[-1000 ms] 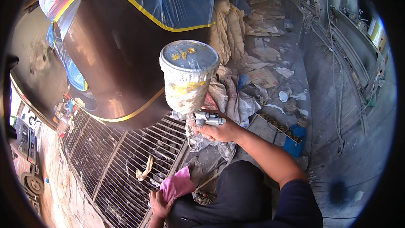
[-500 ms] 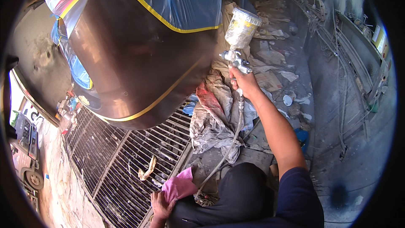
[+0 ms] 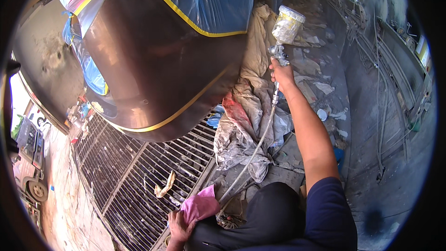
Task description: The person cleans a car's surface with a pink cloth, then uses a spray gun to apply paint to the car's body. They move around the vehicle, spraying different sections while occasionally wiping the surface.
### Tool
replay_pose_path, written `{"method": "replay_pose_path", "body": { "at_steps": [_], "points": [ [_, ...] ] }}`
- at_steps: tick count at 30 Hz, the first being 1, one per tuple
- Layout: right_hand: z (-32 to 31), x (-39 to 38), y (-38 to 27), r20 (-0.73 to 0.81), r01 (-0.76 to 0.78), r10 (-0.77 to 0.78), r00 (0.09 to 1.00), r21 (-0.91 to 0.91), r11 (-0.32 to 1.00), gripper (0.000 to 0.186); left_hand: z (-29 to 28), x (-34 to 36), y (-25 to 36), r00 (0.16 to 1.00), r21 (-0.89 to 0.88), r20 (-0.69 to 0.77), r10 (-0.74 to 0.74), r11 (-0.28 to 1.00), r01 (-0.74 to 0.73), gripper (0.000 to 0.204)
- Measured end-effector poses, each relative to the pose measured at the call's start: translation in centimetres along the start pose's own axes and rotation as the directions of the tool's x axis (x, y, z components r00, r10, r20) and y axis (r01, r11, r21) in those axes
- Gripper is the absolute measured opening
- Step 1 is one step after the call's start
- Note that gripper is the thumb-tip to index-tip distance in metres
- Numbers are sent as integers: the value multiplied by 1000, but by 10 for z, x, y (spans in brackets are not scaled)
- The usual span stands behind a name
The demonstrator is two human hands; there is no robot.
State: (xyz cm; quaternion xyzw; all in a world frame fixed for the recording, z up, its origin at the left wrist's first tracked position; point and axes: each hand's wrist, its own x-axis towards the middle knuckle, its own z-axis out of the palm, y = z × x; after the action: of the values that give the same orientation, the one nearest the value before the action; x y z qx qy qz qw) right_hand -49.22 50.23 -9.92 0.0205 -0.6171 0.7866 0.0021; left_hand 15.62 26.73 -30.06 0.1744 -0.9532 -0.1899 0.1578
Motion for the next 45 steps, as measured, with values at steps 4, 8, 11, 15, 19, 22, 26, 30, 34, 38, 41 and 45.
{"method": "replay_pose_path", "body": {
  "at_steps": [4,8,11,15,19,22,26,30,34,38,41,45],
  "points": [
    [-1,-33,-7,108,-26,20,994,57,998,19,2,-3,-2,1000,12,-23,19,1000,-18,62],
    [5,-93,-14,167,-57,54,984,12,998,16,-1,-5,-1,1000,-15,-25,5,1000,-5,64],
    [13,-140,-26,274,-22,6,962,57,998,15,-2,-4,0,999,-12,-42,-3,1000,3,64],
    [25,-195,-35,400,-27,-2,916,68,997,16,-3,-4,3,999,-10,-11,-43,999,43,65],
    [40,-244,-43,551,-12,-17,835,51,999,12,-4,-4,7,999,6,-49,-19,1000,19,66],
    [54,-279,-54,677,28,-31,736,15,999,11,-1,-5,3,996,-38,-83,14,999,-18,66],
    [67,-302,-66,794,-47,20,607,10,999,7,-1,-7,1,996,-39,-89,27,999,-31,67],
    [80,-305,-87,841,44,-51,539,33,998,8,-6,-11,1,998,-20,-65,10,1000,-11,70],
    [75,-271,-85,698,54,-108,708,98,994,14,-6,-14,-2,999,-12,-35,24,1000,-24,75],
    [61,-241,-90,492,128,-160,856,98,987,12,-7,-21,-4,999,4,-43,8,1000,-7,77],
    [53,-229,-96,344,156,-180,921,96,983,17,-7,-25,-5,999,0,-49,-16,1000,16,77],
    [57,-241,-108,249,227,-237,939,70,971,18,-6,-25,-8,997,-8,-70,-13,1000,13,76]
  ]
}}
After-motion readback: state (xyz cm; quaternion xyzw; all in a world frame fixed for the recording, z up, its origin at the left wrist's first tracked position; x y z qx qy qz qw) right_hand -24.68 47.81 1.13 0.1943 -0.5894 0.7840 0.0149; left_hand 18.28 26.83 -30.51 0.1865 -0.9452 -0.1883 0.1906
